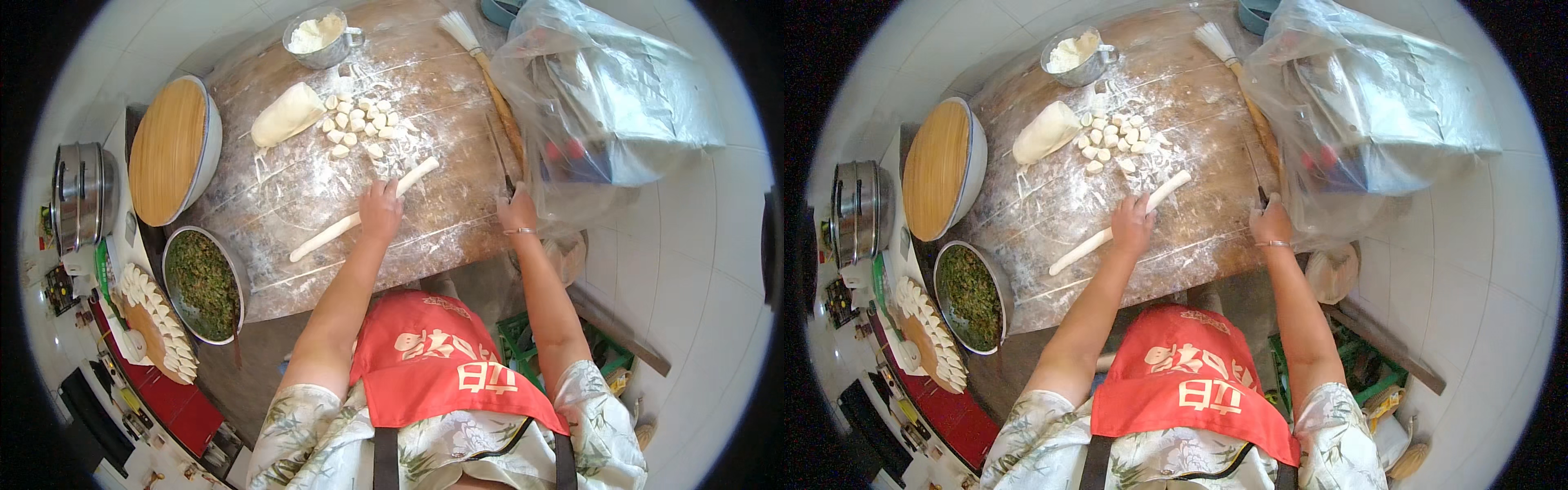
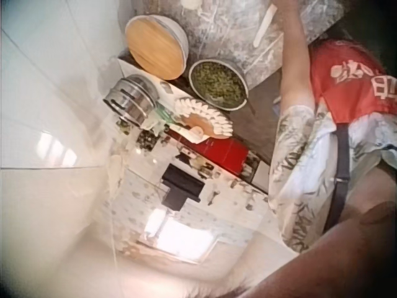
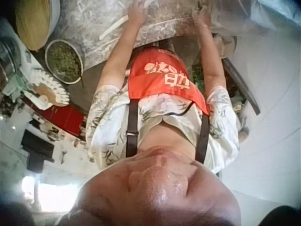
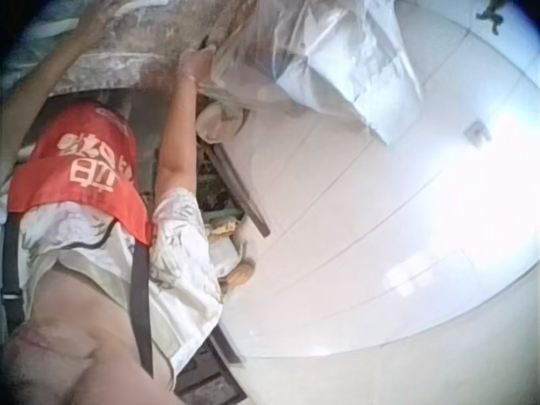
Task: The person prepares dough for dumplings by cutting a long rope of dough into small pieces using a knife, rolling the pieces in flour by hand, and then flattening each piece into a disk using a small rolling pin on a wooden table.
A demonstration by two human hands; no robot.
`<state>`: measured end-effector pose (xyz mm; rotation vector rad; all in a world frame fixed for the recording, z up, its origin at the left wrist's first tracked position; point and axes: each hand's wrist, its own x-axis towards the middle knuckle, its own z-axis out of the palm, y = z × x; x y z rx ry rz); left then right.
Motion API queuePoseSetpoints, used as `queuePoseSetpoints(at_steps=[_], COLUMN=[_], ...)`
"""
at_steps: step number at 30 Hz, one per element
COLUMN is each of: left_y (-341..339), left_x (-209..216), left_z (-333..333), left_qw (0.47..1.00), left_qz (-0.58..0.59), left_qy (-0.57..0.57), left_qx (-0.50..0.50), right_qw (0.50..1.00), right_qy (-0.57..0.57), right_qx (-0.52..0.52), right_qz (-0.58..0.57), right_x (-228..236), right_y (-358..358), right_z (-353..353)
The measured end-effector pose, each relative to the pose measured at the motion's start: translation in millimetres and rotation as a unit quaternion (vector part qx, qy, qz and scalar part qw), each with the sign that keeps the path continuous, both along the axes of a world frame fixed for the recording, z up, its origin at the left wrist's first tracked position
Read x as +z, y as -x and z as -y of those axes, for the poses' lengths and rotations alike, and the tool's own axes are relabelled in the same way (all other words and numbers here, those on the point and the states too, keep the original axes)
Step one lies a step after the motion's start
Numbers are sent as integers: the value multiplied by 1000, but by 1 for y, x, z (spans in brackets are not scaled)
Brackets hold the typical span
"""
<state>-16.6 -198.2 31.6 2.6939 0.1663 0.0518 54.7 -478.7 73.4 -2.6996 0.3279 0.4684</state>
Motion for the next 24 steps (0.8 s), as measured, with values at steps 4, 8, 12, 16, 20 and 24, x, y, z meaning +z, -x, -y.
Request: queuePoseSetpoints(at_steps=[4,8,12,16,20,24], left_y=[19,25,25,24,25,25], left_x=[8,6,-1,-3,-2,4], left_z=[0,2,0,-2,-5,-2], left_qw=[998,997,995,993,994,993], left_qz=[28,25,58,62,47,96], left_qy=[12,3,27,30,25,8], left_qx=[-60,-74,-80,-91,-95,-66], right_qw=[970,979,978,981,985,985], right_qy=[-202,-186,-146,-98,-65,-44], right_qx=[18,79,147,167,158,162], right_qz=[138,26,37,21,-19,-44], right_x=[12,27,14,7,18,-6], right_y=[47,71,78,78,75,76], right_z=[-4,-23,-32,-31,-39,-43])
